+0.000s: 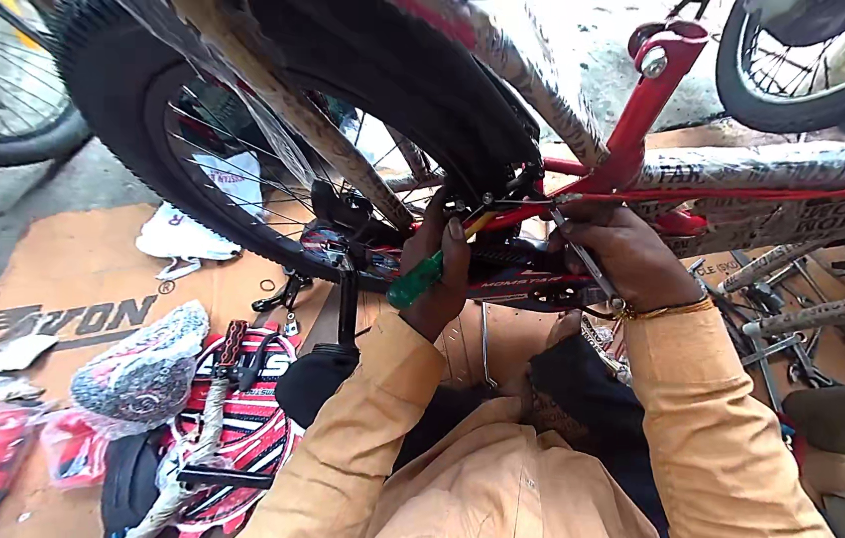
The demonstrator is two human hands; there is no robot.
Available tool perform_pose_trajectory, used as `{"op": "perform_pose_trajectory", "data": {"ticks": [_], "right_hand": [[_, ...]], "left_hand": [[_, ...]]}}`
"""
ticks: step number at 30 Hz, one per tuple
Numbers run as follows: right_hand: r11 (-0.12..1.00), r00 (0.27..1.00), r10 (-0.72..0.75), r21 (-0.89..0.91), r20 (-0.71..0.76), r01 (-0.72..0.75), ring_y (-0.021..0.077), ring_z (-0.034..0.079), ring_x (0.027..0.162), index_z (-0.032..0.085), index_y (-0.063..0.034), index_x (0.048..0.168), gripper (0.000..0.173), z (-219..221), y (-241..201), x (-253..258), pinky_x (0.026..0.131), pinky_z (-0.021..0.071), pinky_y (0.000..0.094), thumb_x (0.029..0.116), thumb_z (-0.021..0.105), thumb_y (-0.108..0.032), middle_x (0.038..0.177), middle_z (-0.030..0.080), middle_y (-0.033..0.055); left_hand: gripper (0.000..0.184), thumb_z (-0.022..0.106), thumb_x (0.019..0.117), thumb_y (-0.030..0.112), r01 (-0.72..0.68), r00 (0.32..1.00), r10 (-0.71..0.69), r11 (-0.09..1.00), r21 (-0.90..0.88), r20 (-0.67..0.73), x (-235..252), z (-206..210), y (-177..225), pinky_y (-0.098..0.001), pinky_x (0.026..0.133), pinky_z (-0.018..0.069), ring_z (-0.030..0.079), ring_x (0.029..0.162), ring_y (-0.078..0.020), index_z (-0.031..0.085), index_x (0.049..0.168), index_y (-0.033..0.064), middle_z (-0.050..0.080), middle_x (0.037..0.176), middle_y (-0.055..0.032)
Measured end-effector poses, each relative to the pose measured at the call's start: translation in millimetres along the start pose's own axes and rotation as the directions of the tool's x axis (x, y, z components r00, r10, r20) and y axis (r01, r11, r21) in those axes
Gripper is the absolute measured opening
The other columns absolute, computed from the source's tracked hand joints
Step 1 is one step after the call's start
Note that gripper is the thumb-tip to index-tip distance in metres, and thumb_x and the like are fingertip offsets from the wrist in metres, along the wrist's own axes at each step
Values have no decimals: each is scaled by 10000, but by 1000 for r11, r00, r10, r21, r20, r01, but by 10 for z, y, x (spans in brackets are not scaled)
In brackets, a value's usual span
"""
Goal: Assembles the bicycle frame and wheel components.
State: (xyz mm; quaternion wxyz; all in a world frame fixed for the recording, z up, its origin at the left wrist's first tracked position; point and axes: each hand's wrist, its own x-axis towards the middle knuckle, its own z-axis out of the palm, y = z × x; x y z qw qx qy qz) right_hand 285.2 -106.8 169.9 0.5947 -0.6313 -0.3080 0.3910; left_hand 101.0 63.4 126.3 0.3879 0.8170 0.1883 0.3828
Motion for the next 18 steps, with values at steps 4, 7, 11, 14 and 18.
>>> {"op": "perform_pose_trajectory", "data": {"ticks": [4, 7, 11, 14, 18], "right_hand": [[1000, 985, 10, -20, -172, -14, 132, 631, 615, 539, -15, 1342, 314, 348, 135, -53, 527, 543, 273, 1036, 506, -78, 889, 702, 85], [999, 974, 25, 32, -226, -18, 152, 638, 608, 499, -22, 1372, 325, 580, 198, -32, 505, 539, 273, 1052, 499, -73, 907, 692, 99], [999, 966, 47, 39, -254, -38, 153, 639, 587, 535, -23, 1328, 292, 717, 178, -23, 487, 535, 274, 1044, 510, -83, 890, 700, 100], [995, 967, 44, 96, -250, -20, 175, 690, 640, 524, -18, 1303, 254, 754, 141, -21, 517, 577, 283, 1057, 501, -74, 927, 715, 115], [991, 982, 37, 137, -186, -11, 217, 736, 777, 501, -22, 1339, 301, 770, 120, -21, 629, 611, 307, 1044, 553, -55, 1033, 741, 143]], "left_hand": [[712, 225, 1060, 553, 4, 1000, -5, 1000, -17, -18, 8, 41, -24, -384, 777, 582, 696, 886, -114, 481, 1479, 38, 737, 1073, -91], [682, 231, 1071, 501, 7, 1000, -8, 1000, -18, -10, -1, 31, -18, -375, 826, 584, 705, 936, -119, 470, 1488, 17, 737, 1102, -111], [699, 229, 1071, 507, -12, 1000, 12, 1000, -25, -6, -18, 25, -24, -348, 851, 579, 698, 962, -103, 456, 1487, -6, 729, 1128, -118], [701, 219, 1075, 512, -20, 1000, 20, 999, -39, -6, -23, 21, -32, -360, 893, 574, 695, 1027, -114, 454, 1493, 2, 720, 1182, -124], [658, 212, 1086, 458, -31, 999, 31, 999, -30, -20, -23, 34, -52, -352, 877, 578, 698, 1008, -110, 467, 1475, -6, 721, 1160, -127]]}}
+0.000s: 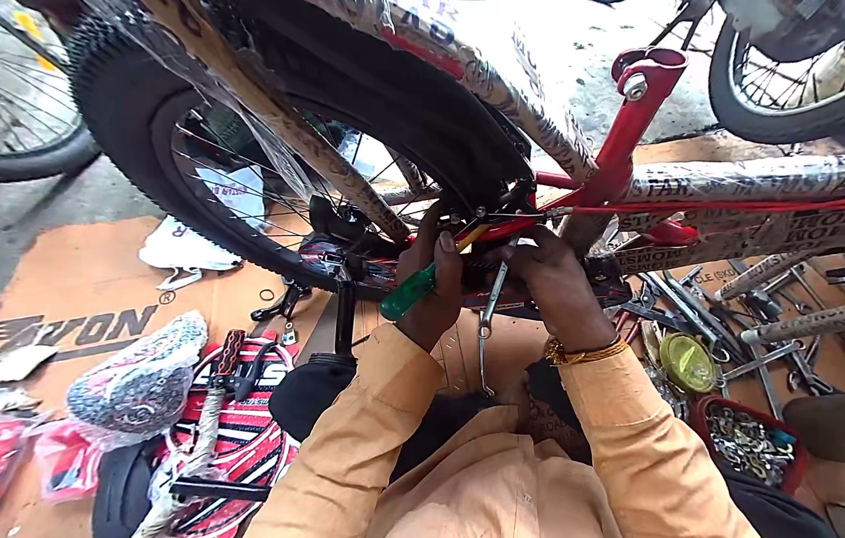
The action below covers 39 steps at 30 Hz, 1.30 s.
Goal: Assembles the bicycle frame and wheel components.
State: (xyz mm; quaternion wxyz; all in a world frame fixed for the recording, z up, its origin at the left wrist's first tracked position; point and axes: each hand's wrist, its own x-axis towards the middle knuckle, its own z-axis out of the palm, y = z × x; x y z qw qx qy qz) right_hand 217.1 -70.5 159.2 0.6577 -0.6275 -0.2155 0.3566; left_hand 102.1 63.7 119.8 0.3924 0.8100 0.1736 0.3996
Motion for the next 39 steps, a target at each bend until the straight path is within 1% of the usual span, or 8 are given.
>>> {"op": "perform_pose_trajectory", "data": {"ticks": [4, 6, 9, 12, 16, 23, 32, 39], "right_hand": [[1000, 999, 9, 6, 47, -9, 227, 743, 800, 492, -16, 1358, 363, -70, -14, 32, 686, 636, 338, 1012, 601, -22, 1009, 737, 152], [998, 997, 12, -56, 81, -7, 177, 712, 752, 531, -13, 1322, 290, -244, -73, 38, 649, 612, 309, 1038, 555, -66, 947, 725, 109], [995, 990, 5, -103, 141, 10, 91, 600, 607, 644, -16, 1242, 258, -577, -241, 105, 536, 526, 230, 1049, 495, -102, 844, 691, 56], [986, 974, 76, -164, 215, -41, 70, 556, 531, 658, -28, 1240, 259, -743, -383, 162, 469, 475, 195, 1074, 480, -116, 854, 709, 74], [976, 995, 77, -211, 66, -61, 113, 601, 535, 603, -13, 1284, 265, -496, -307, 50, 458, 504, 239, 1070, 505, -135, 847, 718, 90], [998, 996, -58, -4, -62, 58, 206, 717, 693, 477, -17, 1299, 267, -4, 83, 29, 559, 608, 313, 1048, 544, -80, 933, 709, 126], [997, 993, -75, 0, 92, 75, 226, 738, 839, 477, -4, 1344, 349, -117, 24, 34, 722, 639, 351, 1015, 589, -21, 1056, 721, 149], [997, 962, -34, -56, 271, 51, 36, 516, 528, 645, -40, 1252, 288, -792, -257, 139, 466, 454, 172, 1040, 456, -91, 841, 674, 35]], "left_hand": [[658, 209, 1084, 465, 17, 1000, -16, 999, 31, -11, -9, -6, 31, -344, 830, 571, 696, 939, -96, 484, 1469, 8, 732, 1117, -110], [673, 207, 1084, 483, 18, 1000, -17, 999, 32, -22, -5, 9, 35, -343, 772, 567, 686, 862, -99, 484, 1468, 5, 734, 1064, -107], [676, 212, 1076, 492, 33, 999, -33, 999, 21, -1, 7, -14, 38, -377, 866, 574, 704, 1005, -115, 482, 1477, 19, 731, 1169, -113], [631, 229, 1088, 445, 46, 999, -47, 998, 37, 21, 7, -35, 81, -345, 864, 562, 693, 985, -101, 470, 1484, 16, 724, 1168, -111], [614, 239, 1091, 426, 29, 999, -29, 998, 47, -16, 23, -1, 67, -351, 789, 563, 686, 880, -107, 486, 1476, 16, 729, 1064, -113], [678, 225, 1082, 466, 10, 1000, -10, 1000, -25, 5, -6, 3, 8, -360, 962, 555, 685, 1109, -126, 434, 1503, -22, 709, 1234, -141], [701, 220, 1067, 504, 39, 999, -39, 999, 13, 1, 0, 8, 15, -378, 845, 574, 698, 966, -124, 457, 1490, -3, 727, 1139, -125], [732, 234, 1058, 564, 28, 999, -28, 1000, -7, -16, -13, 11, 14, -369, 816, 582, 693, 927, -107, 473, 1490, 24, 731, 1101, -99]]}}
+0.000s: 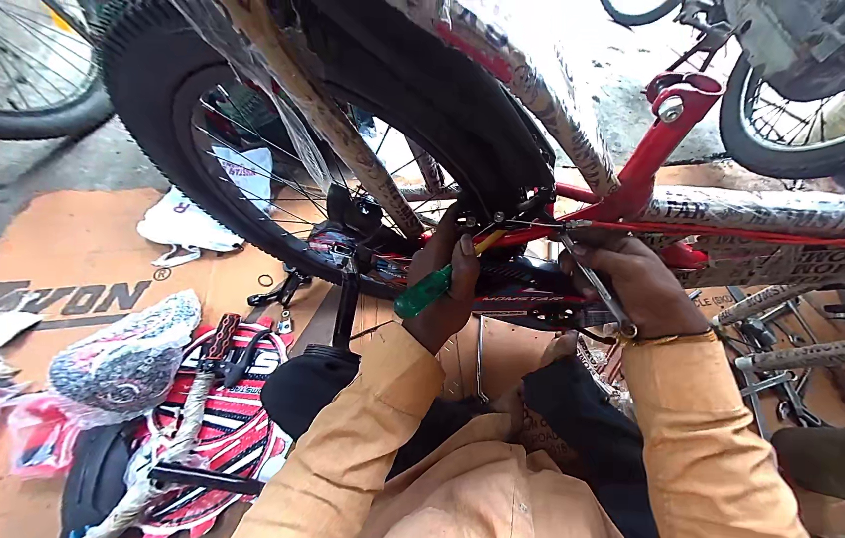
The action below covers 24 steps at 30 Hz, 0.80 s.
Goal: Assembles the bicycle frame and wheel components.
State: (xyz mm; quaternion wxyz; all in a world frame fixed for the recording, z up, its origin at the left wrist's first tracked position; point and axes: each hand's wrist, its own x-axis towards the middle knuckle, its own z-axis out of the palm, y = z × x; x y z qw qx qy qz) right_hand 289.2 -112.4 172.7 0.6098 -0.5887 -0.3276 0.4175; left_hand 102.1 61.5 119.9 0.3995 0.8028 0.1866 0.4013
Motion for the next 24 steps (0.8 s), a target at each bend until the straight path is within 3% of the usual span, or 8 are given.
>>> {"op": "perform_pose_trajectory", "data": {"ticks": [3, 5, 10, 11, 15, 19, 22, 24], "right_hand": [[995, 995, 80, -58, -62, -84, 76, 532, 545, 642, -16, 1249, 256, -8, -67, -1, 473, 464, 204, 1032, 512, -58, 858, 679, 73], [994, 989, 84, -66, -120, -92, 99, 571, 558, 591, -13, 1284, 266, 106, 8, -17, 483, 496, 228, 1030, 531, -62, 868, 688, 86], [998, 974, 16, 69, -227, 0, 147, 640, 619, 486, -22, 1392, 362, 528, 256, -12, 521, 556, 272, 1035, 534, -58, 923, 694, 109], [996, 968, 9, 88, -252, 14, 157, 659, 643, 480, -32, 1399, 370, 601, 285, -9, 531, 566, 278, 1036, 543, -64, 943, 703, 111], [977, 962, -23, 198, -271, 79, 253, 740, 835, 463, -46, 1404, 445, 801, 377, 40, 681, 642, 374, 992, 629, -15, 1062, 720, 161], [974, 972, -35, 209, -232, 85, 239, 729, 858, 461, -30, 1367, 440, 787, 359, 71, 715, 628, 351, 967, 635, 34, 1070, 713, 167], [978, 977, 49, 209, -206, -5, 184, 717, 826, 494, -53, 1408, 430, 563, 297, 15, 705, 620, 321, 993, 602, -21, 1047, 725, 111], [981, 983, 47, 192, -178, -12, 105, 643, 712, 563, -49, 1374, 370, 327, 264, -7, 606, 554, 236, 1005, 552, -65, 979, 709, 68]], "left_hand": [[727, 237, 1056, 562, 7, 1000, -6, 1000, -20, 30, 7, -4, 5, -373, 884, 578, 696, 1022, -106, 455, 1507, 35, 723, 1187, -104], [726, 249, 1058, 561, 8, 1000, -8, 1000, -27, 18, 13, 5, 4, -356, 871, 578, 694, 996, -99, 462, 1497, 24, 722, 1169, -104], [682, 252, 1070, 495, 10, 1000, -9, 1000, -25, 12, -2, -11, 16, -331, 883, 568, 688, 1004, -89, 469, 1481, -5, 720, 1159, -118], [700, 250, 1070, 512, 11, 1000, -10, 999, -33, 18, -10, -13, 6, -332, 925, 564, 687, 1053, -89, 461, 1489, -8, 717, 1195, -124], [687, 249, 1079, 501, -13, 1000, 13, 999, -45, 17, -6, -20, -7, -316, 937, 559, 683, 1069, -81, 455, 1490, -11, 712, 1210, -122], [644, 243, 1088, 441, -24, 1000, 25, 999, -27, 6, 2, 0, -17, -316, 900, 570, 689, 1043, -90, 451, 1491, -15, 708, 1221, -131], [660, 251, 1080, 466, 1, 1000, -1, 1000, -7, -15, -12, 18, -11, -354, 908, 567, 695, 1031, -114, 461, 1491, -5, 718, 1192, -135], [668, 253, 1081, 481, -2, 1000, 2, 1000, -15, -9, -3, 12, 1, -356, 943, 563, 691, 1070, -110, 459, 1497, 1, 714, 1219, -130]]}}
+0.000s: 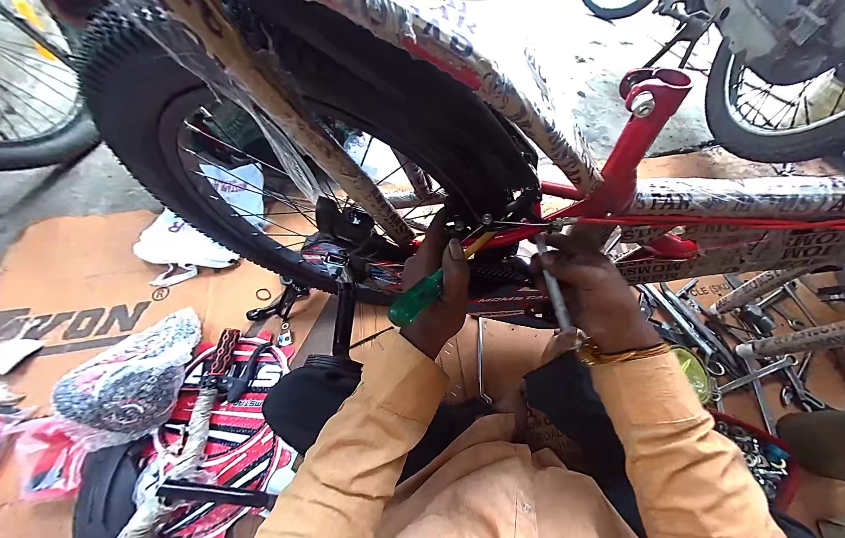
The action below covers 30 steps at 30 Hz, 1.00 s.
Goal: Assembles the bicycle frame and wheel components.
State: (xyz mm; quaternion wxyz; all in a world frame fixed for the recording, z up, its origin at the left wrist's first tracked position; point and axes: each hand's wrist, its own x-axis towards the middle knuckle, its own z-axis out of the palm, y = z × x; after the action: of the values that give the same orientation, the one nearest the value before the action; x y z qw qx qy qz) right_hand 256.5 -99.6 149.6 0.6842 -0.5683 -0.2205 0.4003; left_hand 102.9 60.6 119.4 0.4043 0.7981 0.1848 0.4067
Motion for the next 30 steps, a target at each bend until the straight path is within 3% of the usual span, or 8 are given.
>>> {"op": "perform_pose_trajectory", "data": {"ticks": [6, 9, 11, 15, 18, 21, 27, 30], "right_hand": [[980, 1000, 12, -198, -25, -16, 102, 579, 602, 609, -19, 1304, 309, -184, -238, 7, 529, 513, 226, 997, 579, -39, 914, 685, 83], [980, 995, -58, -194, -86, 40, 133, 629, 623, 547, -7, 1346, 372, 52, -74, -26, 528, 542, 263, 981, 614, -34, 910, 702, 99], [991, 989, -64, -126, -134, 47, 141, 640, 646, 508, -33, 1382, 399, 238, 53, -48, 516, 531, 258, 996, 609, -40, 950, 703, 102], [994, 978, -108, 10, -180, 112, 226, 720, 779, 479, -61, 1384, 426, 487, 242, -23, 628, 625, 344, 990, 639, -34, 1008, 706, 133], [993, 980, -112, 18, -165, 116, 245, 731, 841, 425, -61, 1384, 483, 602, 289, 47, 707, 639, 387, 967, 663, -5, 1018, 709, 136], [997, 989, -70, 24, -132, 73, 252, 734, 831, 397, -61, 1454, 542, 531, 214, 68, 704, 640, 389, 977, 647, -5, 1021, 714, 150], [994, 998, 51, -98, 44, -47, 81, 572, 574, 632, -20, 1265, 254, -140, -290, 31, 503, 497, 207, 1035, 561, -99, 872, 692, 81], [974, 998, 53, -220, -42, -61, 125, 603, 566, 618, -5, 1254, 242, -82, -348, 8, 511, 531, 248, 1021, 585, -65, 868, 703, 103]], "left_hand": [[651, 261, 1080, 468, 8, 1000, -8, 999, -46, 12, -2, 10, 17, -324, 925, 561, 680, 1066, -86, 453, 1496, 6, 702, 1241, -117], [675, 242, 1077, 501, 31, 999, -31, 999, -21, 20, 3, 8, 14, -322, 875, 571, 686, 1001, -81, 446, 1505, 21, 707, 1217, -107], [645, 247, 1078, 468, 34, 999, -34, 999, -13, 5, 1, 12, 24, -298, 757, 568, 669, 860, -69, 453, 1495, 22, 715, 1139, -92], [635, 251, 1090, 423, -4, 1000, 4, 999, -32, 20, -5, 4, 15, -304, 927, 555, 677, 1063, -89, 420, 1509, -23, 695, 1235, -135], [647, 248, 1088, 439, -10, 999, 12, 998, -69, 33, -17, -16, 36, -285, 956, 545, 661, 1110, -71, 401, 1527, -12, 681, 1274, -125], [640, 243, 1091, 438, -3, 999, 5, 998, -57, 35, -27, -16, 67, -278, 982, 533, 651, 1137, -62, 409, 1525, -2, 679, 1281, -117], [651, 220, 1096, 471, 13, 1000, -13, 1000, 26, 12, -50, -30, 37, -280, 905, 552, 680, 1056, -65, 439, 1519, 27, 697, 1266, -118], [648, 225, 1100, 468, 3, 1000, -4, 1000, 16, 14, -39, -21, 64, -265, 965, 529, 656, 1106, -48, 453, 1506, 18, 683, 1279, -115]]}}
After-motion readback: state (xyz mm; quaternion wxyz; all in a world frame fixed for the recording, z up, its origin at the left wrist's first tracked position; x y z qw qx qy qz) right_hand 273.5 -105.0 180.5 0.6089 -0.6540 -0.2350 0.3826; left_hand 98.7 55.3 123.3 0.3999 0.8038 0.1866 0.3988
